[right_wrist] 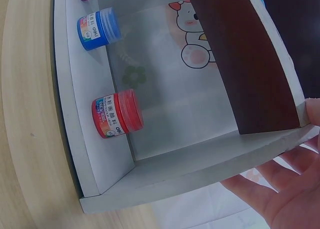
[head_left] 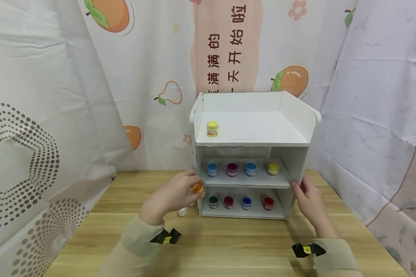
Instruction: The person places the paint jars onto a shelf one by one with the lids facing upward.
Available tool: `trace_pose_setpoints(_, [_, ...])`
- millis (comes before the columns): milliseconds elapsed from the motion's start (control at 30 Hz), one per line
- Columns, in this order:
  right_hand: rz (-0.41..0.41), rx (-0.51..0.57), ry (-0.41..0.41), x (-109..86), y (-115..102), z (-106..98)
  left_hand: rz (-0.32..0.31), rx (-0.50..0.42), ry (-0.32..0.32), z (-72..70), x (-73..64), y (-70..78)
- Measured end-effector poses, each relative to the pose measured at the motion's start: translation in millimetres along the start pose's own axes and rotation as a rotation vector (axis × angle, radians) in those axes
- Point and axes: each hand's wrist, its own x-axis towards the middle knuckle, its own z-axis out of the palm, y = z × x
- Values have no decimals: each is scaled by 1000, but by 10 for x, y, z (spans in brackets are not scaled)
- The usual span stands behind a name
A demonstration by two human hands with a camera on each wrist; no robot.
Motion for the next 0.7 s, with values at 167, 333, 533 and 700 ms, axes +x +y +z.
trace_pose_setpoints(167, [2,-8,-2,-11,-2,-9,83,-17,34,-91,134,118])
trace_pose_setpoints(333, [4,-10,7,-9,-10,-9,117,-34,75,-223,243,240])
trace_pose_setpoints(533, [4,-22,1,-8,-5,-11,156,-22,139,-379,356,362])
trace_pose_setpoints(700, [4,-9,0,-6,-3,-13,203,-16,192,-474,475,430])
